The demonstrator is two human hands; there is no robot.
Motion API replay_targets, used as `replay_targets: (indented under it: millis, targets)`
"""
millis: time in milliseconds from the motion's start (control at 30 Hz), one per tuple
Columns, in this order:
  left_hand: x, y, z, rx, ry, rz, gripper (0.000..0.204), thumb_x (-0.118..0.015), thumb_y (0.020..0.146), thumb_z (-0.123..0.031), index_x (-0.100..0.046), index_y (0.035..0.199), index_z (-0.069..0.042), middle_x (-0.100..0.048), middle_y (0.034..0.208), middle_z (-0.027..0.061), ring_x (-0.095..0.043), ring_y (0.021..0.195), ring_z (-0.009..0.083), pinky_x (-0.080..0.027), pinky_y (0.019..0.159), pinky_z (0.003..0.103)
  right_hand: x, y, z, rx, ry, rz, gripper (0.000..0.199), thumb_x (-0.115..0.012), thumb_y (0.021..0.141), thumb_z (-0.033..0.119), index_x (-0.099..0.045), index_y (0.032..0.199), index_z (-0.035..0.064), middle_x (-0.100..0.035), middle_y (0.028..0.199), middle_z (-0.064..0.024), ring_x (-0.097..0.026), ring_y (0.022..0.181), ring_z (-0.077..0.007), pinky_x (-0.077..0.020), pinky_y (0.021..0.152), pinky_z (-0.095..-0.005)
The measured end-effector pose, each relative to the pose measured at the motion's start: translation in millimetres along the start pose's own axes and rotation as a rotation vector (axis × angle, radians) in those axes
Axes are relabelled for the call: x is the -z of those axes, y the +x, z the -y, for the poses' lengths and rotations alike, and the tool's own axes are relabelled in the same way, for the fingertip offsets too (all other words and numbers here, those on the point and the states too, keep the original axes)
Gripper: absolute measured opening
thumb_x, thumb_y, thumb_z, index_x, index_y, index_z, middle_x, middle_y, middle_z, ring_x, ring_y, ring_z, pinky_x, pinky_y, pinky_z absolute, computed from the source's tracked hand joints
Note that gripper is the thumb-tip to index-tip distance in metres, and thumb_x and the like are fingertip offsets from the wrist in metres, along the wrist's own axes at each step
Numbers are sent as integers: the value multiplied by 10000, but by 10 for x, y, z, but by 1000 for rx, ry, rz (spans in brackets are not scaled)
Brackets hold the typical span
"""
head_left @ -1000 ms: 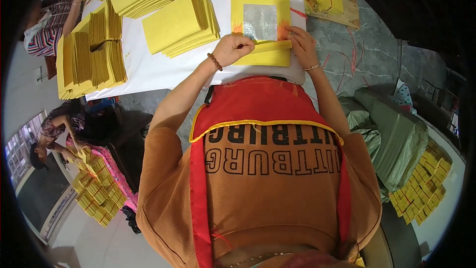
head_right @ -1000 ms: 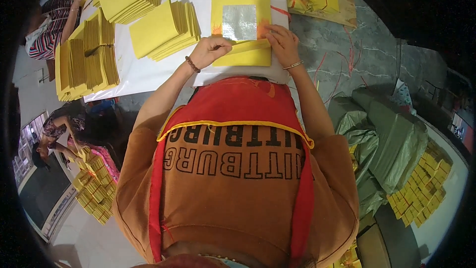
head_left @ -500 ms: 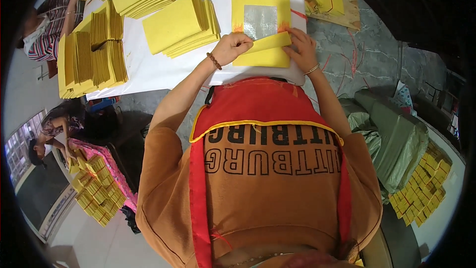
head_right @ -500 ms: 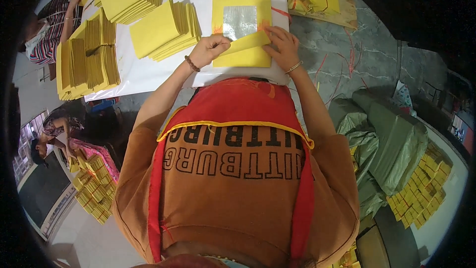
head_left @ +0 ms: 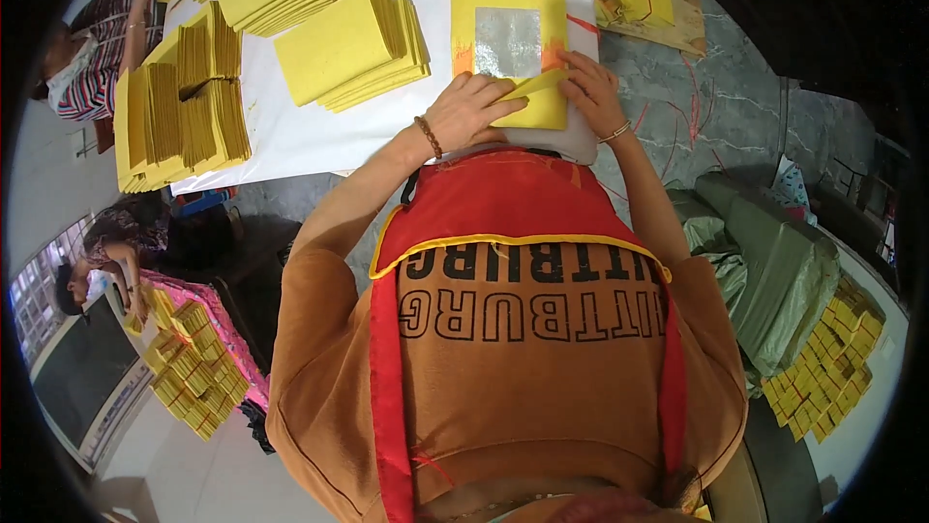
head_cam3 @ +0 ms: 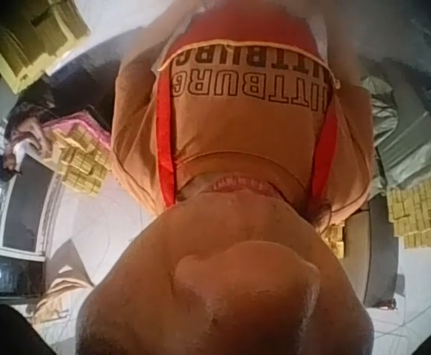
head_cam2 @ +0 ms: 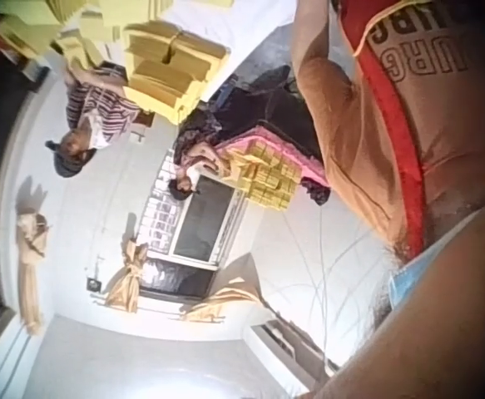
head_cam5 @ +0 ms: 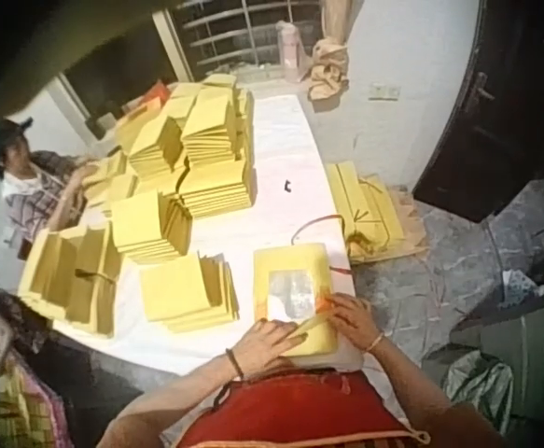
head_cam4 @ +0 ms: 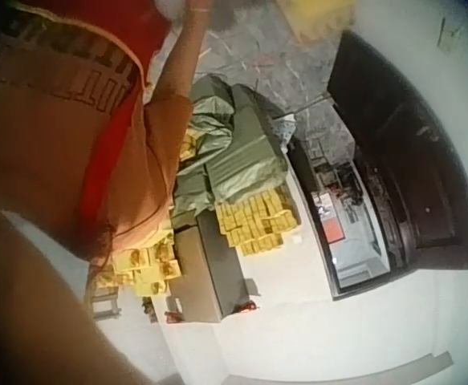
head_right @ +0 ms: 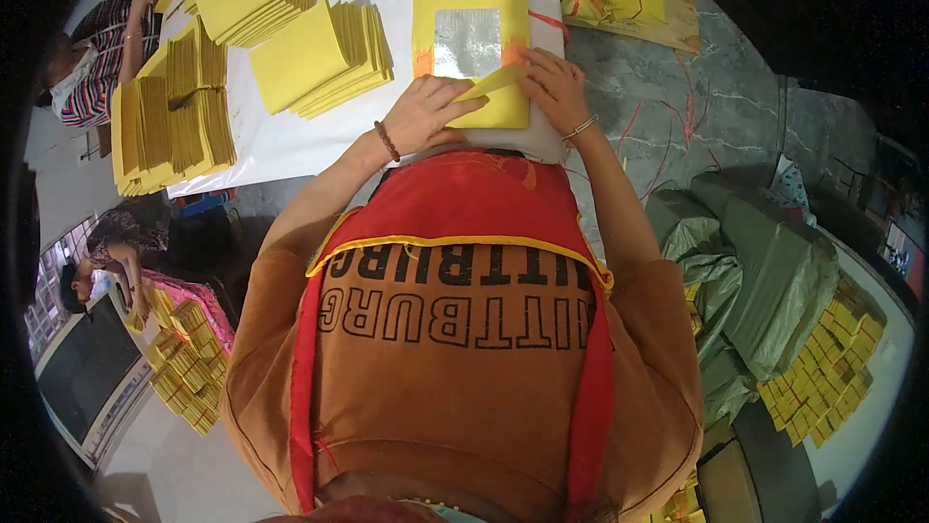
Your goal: Folding yellow paper envelopes and stacking them at a workspace.
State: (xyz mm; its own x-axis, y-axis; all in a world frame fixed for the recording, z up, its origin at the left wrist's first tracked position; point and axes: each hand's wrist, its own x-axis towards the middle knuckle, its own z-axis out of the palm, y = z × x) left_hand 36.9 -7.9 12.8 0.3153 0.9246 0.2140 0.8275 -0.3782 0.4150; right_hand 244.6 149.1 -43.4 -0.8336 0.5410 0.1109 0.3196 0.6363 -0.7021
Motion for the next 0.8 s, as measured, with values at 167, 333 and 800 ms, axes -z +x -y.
replay_targets:
  millis: [167,333,800]
  targets:
    - [-68,-10,103,25,-27,10,501,-713,654,-276,-558,1114,-154,-535,1113,62,-472,973,219,-388,799,330,-13,-3,-23,0,-32,9,238,-497,859,271,-599,971,88,-483,1271,-20,-383,1216,-181,-199,969,-359]
    - [-81,1,196,26,-157,9,425,-692,691,-286,-579,1084,-169,-557,1074,67,-492,928,228,-401,804,329,-1,-2,-26,22,2,3,249,-482,867,276,-600,970,83,-493,1261,-12,-384,1209,-185,-200,968,-353]
    - [18,73,223,180,-456,58,111,-579,795,-128,-620,851,-41,-578,816,94,-536,795,254,-439,714,335,6,7,-32,-6,7,27,258,-474,871,288,-601,963,84,-479,1274,-14,-373,1217,-186,-190,975,-365]
